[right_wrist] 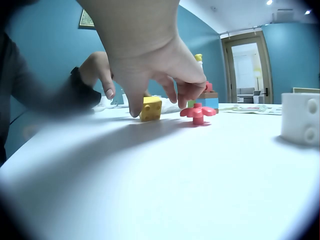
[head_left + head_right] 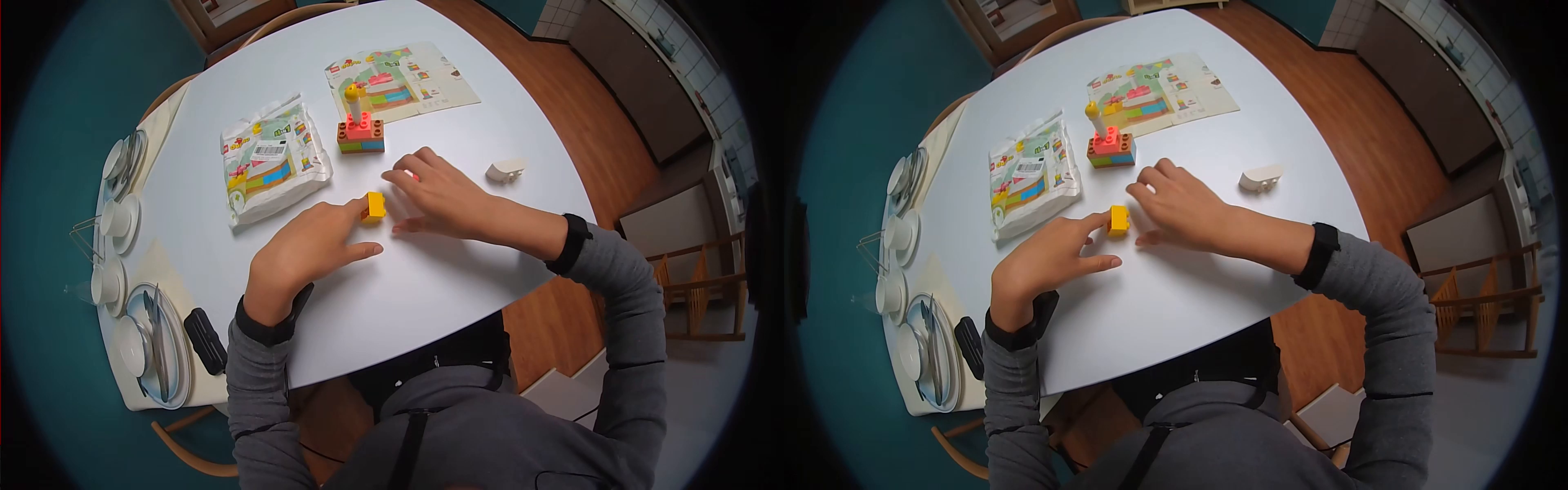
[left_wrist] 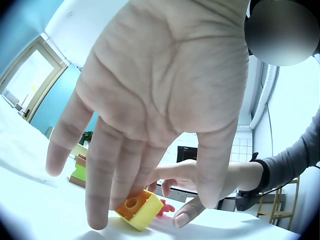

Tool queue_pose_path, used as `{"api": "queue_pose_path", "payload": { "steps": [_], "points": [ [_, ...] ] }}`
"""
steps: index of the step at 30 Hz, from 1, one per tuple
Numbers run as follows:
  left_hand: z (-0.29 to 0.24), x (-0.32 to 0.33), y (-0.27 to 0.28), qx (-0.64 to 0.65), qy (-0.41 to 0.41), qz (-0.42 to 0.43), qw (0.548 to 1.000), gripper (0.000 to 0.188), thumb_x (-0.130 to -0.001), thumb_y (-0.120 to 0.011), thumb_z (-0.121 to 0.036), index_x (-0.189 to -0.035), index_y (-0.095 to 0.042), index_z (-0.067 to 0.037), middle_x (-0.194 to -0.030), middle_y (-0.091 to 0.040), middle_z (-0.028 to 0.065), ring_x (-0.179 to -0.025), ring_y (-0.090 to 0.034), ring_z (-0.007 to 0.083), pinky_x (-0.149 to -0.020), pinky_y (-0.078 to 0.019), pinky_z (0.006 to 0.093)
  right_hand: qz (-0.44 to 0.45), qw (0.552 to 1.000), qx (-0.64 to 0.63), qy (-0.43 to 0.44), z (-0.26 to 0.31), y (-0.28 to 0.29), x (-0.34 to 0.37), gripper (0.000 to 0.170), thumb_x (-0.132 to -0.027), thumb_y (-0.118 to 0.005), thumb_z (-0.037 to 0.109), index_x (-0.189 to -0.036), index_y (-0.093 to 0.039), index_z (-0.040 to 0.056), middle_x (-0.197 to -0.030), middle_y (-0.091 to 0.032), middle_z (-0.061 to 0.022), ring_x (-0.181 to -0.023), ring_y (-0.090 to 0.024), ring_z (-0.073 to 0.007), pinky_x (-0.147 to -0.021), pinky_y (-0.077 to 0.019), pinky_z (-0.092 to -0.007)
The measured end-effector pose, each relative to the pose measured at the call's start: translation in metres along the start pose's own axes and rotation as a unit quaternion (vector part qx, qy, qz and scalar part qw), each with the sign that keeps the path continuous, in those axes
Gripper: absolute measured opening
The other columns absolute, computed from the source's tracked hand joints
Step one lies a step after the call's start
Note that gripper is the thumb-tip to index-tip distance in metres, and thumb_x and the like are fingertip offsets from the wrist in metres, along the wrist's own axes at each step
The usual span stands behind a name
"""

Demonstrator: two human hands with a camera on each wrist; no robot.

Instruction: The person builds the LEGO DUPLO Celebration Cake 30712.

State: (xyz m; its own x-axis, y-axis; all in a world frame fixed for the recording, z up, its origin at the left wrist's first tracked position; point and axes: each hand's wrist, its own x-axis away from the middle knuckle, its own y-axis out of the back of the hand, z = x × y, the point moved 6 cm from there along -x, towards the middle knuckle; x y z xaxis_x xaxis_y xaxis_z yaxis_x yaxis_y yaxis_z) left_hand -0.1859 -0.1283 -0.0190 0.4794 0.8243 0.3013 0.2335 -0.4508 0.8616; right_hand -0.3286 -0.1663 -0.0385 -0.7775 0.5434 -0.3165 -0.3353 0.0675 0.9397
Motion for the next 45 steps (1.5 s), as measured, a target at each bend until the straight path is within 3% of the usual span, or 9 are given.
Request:
{"api": "queue_pose_path", "payload": {
  "steps": [9, 13, 15, 17, 22, 34, 38, 41, 45],
  "points": [
    [-0.01, 0.003, 0.0, 0.032, -0.014, 0.037, 0.999, 0.075, -0.079, -0.07, -0.042, -0.133, -0.043, 0.002, -0.102, -0.062, 0.0285, -0.094, -0.062, 0.038, -0.085, -0.0475, 0.0412, 0.096, 0.958, -0.262, -0.066, 0.005, -0.007, -0.013, 0.03, -0.078, -0.069, 0.013, -0.095, -0.048, 0.0007, -0.092, -0.059, -0.0194, -0.092, -0.059, -0.0369, -0.077, -0.0489, -0.0439],
    [-0.009, 0.0, -0.003, 0.024, -0.018, 0.014, 0.999, 0.077, -0.081, -0.069, -0.039, -0.137, -0.037, 0.004, -0.112, -0.059, 0.0289, -0.1, -0.059, 0.0383, -0.089, -0.0458, 0.0401, 0.068, 0.966, -0.246, -0.035, -0.008, 0.012, -0.017, 0.034, -0.073, -0.07, 0.011, -0.1, -0.052, 0.0019, -0.094, -0.059, -0.0188, -0.09, -0.061, -0.0351, -0.075, -0.0504, -0.0411],
    [-0.005, 0.001, -0.008, 0.011, -0.026, -0.01, 1.0, 0.077, -0.081, -0.068, -0.038, -0.138, -0.036, 0.003, -0.116, -0.057, 0.0291, -0.102, -0.059, 0.0382, -0.09, -0.0453, 0.0396, 0.092, 0.985, -0.121, -0.078, -0.017, 0.015, -0.021, 0.04, -0.071, -0.071, 0.006, -0.105, -0.051, 0.001, -0.098, -0.056, -0.0139, -0.089, -0.061, -0.0337, -0.079, -0.0514, -0.038],
    [-0.005, 0.005, -0.004, -0.019, -0.066, -0.097, 0.993, 0.075, -0.082, -0.067, -0.036, -0.139, -0.036, 0.001, -0.132, -0.047, 0.0271, -0.107, -0.057, 0.0381, -0.093, -0.0443, 0.0394, 0.11, 0.988, -0.081, -0.076, -0.019, 0.014, -0.026, 0.04, -0.07, -0.07, 0.005, -0.104, -0.051, 0.0009, -0.098, -0.055, -0.0153, -0.089, -0.061, -0.0343, -0.078, -0.0512, -0.0387],
    [-0.012, 0.007, -0.002, -0.03, -0.017, -0.043, 0.999, 0.073, -0.082, -0.067, -0.034, -0.14, -0.036, -0.001, -0.145, -0.035, 0.0203, -0.11, -0.055, 0.0381, -0.094, -0.0439, 0.0397, 0.232, 0.965, -0.072, -0.099, -0.005, -0.012, -0.043, 0.03, -0.071, -0.065, 0.003, -0.094, -0.048, -0.0034, -0.094, -0.055, -0.0203, -0.088, -0.06, -0.0371, -0.072, -0.0497, -0.042],
    [-0.014, 0.005, -0.012, -0.054, -0.017, -0.039, 0.998, 0.073, -0.082, -0.066, -0.031, -0.14, -0.035, 0.0, -0.148, -0.033, 0.0158, -0.111, -0.055, 0.0369, -0.095, -0.0445, 0.0402, 0.078, 0.996, -0.05, 0.009, -0.004, -0.004, -0.022, 0.033, -0.071, -0.075, 0.018, -0.095, -0.062, -0.0004, -0.089, -0.059, -0.019, -0.085, -0.06, -0.0334, -0.073, -0.0504, -0.0409],
    [-0.014, 0.004, -0.013, -0.062, -0.024, -0.057, 0.996, 0.073, -0.08, -0.068, -0.03, -0.139, -0.037, 0.001, -0.148, -0.034, 0.0152, -0.108, -0.057, 0.0371, -0.093, -0.0454, 0.0404, 0.118, 0.989, 0.046, -0.072, -0.025, 0.024, -0.009, 0.042, -0.071, -0.076, 0.014, -0.109, -0.062, 0.0013, -0.101, -0.06, -0.0162, -0.088, -0.059, -0.0306, -0.078, -0.0496, -0.0385],
    [-0.017, 0.004, -0.012, -0.063, -0.003, -0.035, 0.997, 0.074, -0.079, -0.069, -0.029, -0.138, -0.037, 0.001, -0.147, -0.034, 0.0151, -0.104, -0.058, 0.0372, -0.091, -0.0465, 0.0404, 0.206, 0.966, -0.022, -0.153, -0.038, 0.022, -0.001, 0.045, -0.073, -0.074, 0.011, -0.114, -0.06, 0.0002, -0.102, -0.061, -0.0174, -0.095, -0.062, -0.0329, -0.082, -0.0512, -0.0384],
    [-0.019, 0.003, -0.015, -0.081, 0.0, -0.049, 0.996, 0.074, -0.078, -0.07, -0.028, -0.138, -0.037, 0.001, -0.147, -0.034, 0.015, -0.101, -0.059, 0.0374, -0.09, -0.0473, 0.0406, 0.199, 0.963, -0.056, -0.175, -0.04, 0.011, 0.001, 0.042, -0.075, -0.073, 0.009, -0.114, -0.06, -0.0006, -0.101, -0.061, -0.0173, -0.094, -0.062, -0.0329, -0.083, -0.0513, -0.0376]
  ]
}}
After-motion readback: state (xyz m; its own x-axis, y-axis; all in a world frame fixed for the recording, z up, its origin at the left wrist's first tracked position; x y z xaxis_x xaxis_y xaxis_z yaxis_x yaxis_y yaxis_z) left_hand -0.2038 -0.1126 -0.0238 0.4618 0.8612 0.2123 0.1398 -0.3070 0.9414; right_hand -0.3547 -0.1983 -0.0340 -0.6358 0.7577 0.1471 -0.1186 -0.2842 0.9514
